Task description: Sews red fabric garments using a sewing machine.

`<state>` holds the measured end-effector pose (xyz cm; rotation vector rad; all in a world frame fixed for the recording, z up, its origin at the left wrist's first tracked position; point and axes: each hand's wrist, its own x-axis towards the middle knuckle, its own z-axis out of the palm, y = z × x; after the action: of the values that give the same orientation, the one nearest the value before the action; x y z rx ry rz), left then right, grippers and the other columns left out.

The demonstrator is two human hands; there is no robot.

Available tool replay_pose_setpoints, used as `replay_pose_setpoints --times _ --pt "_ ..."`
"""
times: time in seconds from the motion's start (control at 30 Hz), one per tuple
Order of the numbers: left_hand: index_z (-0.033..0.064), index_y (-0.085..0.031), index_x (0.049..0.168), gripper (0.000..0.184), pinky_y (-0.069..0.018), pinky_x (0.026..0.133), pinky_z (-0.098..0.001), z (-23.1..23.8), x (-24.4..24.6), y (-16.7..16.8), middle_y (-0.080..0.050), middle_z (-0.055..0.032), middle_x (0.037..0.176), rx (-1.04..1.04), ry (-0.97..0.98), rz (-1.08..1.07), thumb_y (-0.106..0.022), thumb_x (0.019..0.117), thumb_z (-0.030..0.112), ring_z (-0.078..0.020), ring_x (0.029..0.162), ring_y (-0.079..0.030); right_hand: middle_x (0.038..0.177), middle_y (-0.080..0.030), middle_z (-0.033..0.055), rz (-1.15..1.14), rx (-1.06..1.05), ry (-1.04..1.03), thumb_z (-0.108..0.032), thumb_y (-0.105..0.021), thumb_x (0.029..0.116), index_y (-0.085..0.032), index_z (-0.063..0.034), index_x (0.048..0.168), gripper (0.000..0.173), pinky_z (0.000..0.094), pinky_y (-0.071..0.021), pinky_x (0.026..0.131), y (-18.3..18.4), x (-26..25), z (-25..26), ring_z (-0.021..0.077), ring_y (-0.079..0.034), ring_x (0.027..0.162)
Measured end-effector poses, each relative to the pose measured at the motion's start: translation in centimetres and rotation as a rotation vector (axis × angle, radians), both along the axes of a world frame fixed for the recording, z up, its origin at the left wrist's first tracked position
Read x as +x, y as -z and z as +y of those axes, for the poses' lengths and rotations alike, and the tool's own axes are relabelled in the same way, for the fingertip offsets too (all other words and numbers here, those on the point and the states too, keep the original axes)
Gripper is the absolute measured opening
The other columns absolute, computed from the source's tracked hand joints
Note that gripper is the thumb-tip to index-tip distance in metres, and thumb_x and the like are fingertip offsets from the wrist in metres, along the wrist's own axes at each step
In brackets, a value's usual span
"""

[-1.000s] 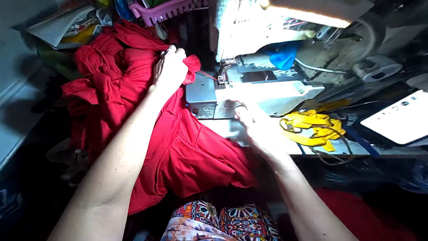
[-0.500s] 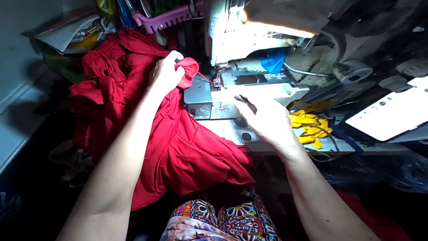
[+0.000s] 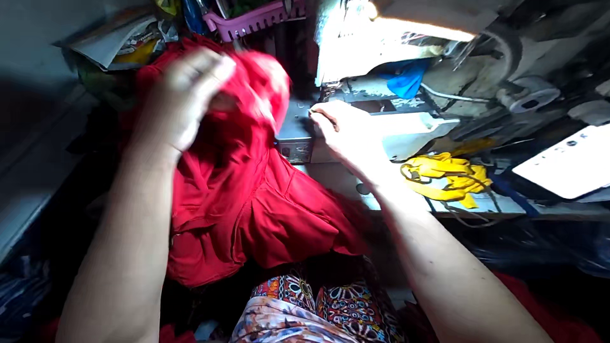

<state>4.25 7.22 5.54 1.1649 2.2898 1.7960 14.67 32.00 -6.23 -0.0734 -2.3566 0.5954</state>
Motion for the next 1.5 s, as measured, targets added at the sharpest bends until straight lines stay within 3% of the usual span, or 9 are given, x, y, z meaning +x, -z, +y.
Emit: replay_pose_setpoints --times 0.17,0.27,0.47,0.63,1.0,1.17,1.23,1.33,1.5 --pt "0.0062 -0.045 0.145 0.045 -0.0476 0.106 -0.0318 -6.2 -4.2 -1.2 -0.051 -0.0069 0.142 0.226 -0.591 0.169 -0.054 0.1041 0.023 -0.0124 0.128 -0.053 0.083 -0.066 0.0023 -0.325 -0.303 -0.235 -0.039 -0.065 0.0979 -0.073 -0.0121 0.098 0.028 0.0409 -0.0509 0.068 -1.1 5.5 -3.0 0.0148 -0.061 0.075" --pt "-0.0027 -0.060 0.131 0.042 -0.0399 0.114 -0.0460 -3.3 -1.5 0.7 -0.054 -0.0241 0.142 -0.276 -0.439 0.603 -0.054 0.1019 0.026 -0.0302 0.136 -0.050 0.087 -0.065 0.0023 -0.579 -0.110 -0.294 -0.053 -0.074 0.0879 -0.072 -0.0156 0.095 0.038 0.0434 -0.0547 0.063 1.5 6.9 -6.6 0.0177 -0.064 0.073" --pt "0.0203 -0.074 0.123 0.033 0.0035 0.110 -0.0859 4.6 -4.7 12.0 -0.035 -0.0085 0.166 -0.670 -0.144 1.055 -0.049 0.1030 0.025 -0.0431 0.157 -0.017 0.075 -0.055 -0.0007 -0.579 0.034 -0.355 -0.027 -0.075 0.0879 -0.065 -0.0154 0.080 0.017 0.0351 -0.0474 0.056 2.4 6.8 -6.8 0.0138 -0.057 0.067" --pt "0.0146 -0.068 0.127 0.032 -0.0460 0.093 -0.0702 1.2 -7.2 3.5 -0.052 -0.0215 0.145 -1.077 -0.304 0.607 -0.051 0.1013 0.006 -0.0498 0.135 -0.047 0.070 -0.062 -0.0022 -0.674 -0.315 -0.229 -0.020 -0.069 0.0962 -0.069 -0.0158 0.089 0.009 0.0338 -0.0487 0.056 -0.6 8.5 -3.5 0.0100 -0.058 0.061" --pt "0.0080 -0.058 0.144 0.042 -0.0327 0.107 -0.0758 -12.4 -12.6 9.5 -0.054 -0.0311 0.143 -0.900 -0.784 0.035 -0.052 0.1027 0.009 -0.0541 0.137 -0.045 0.103 -0.075 -0.0007 -0.785 -0.643 -0.141 -0.023 -0.070 0.0968 -0.072 -0.0145 0.122 0.026 0.0278 -0.0557 0.076 1.3 12.1 -1.0 0.0069 -0.068 0.087" --pt "0.0022 -0.068 0.126 0.032 -0.0448 0.105 -0.0568 -10.1 -1.6 5.9 -0.064 -0.0210 0.131 -0.567 -0.540 0.351 -0.052 0.1062 0.021 -0.0360 0.123 -0.060 0.075 -0.069 -0.0031 -0.649 -0.812 -0.101 -0.020 -0.072 0.0925 -0.072 -0.0145 0.094 0.005 0.0233 -0.0519 0.057 1.1 14.6 -2.2 0.0055 -0.063 0.065" --pt "-0.0001 -0.070 0.109 0.028 -0.0576 0.085 -0.0383 -7.4 6.5 6.8 -0.071 -0.0116 0.102 -0.342 -0.230 0.097 -0.051 0.1070 0.019 -0.0195 0.092 -0.068 0.070 -0.063 -0.0021 -0.607 -0.959 -0.124 -0.015 -0.069 0.0969 -0.068 -0.0120 0.090 0.008 0.0227 -0.0478 0.053 0.6 15.0 -4.6 0.0056 -0.056 0.059" --pt "0.0031 -0.062 0.135 0.066 -0.0594 0.090 -0.0264 -6.0 13.6 13.8 -0.072 0.0006 0.118 -0.157 0.416 -0.423 -0.068 0.0929 0.054 -0.0050 0.105 -0.068 0.066 -0.061 -0.0074 -0.520 -1.224 -0.494 -0.031 -0.053 0.1059 -0.072 -0.0190 0.109 0.023 0.0124 -0.0385 0.045 2.4 15.1 -7.9 -0.0040 -0.046 0.049" --pt "0.0018 -0.063 0.123 0.032 -0.0577 0.092 -0.0281 -4.1 19.4 15.7 -0.072 -0.0012 0.109 0.124 0.224 -0.842 -0.071 0.0919 0.006 -0.0075 0.101 -0.068 0.070 -0.059 -0.0048 -0.553 -1.332 -0.687 -0.042 -0.048 0.1077 -0.069 -0.0249 0.127 0.034 0.0117 -0.0335 0.042 3.7 15.3 -9.5 -0.0035 -0.040 0.046"
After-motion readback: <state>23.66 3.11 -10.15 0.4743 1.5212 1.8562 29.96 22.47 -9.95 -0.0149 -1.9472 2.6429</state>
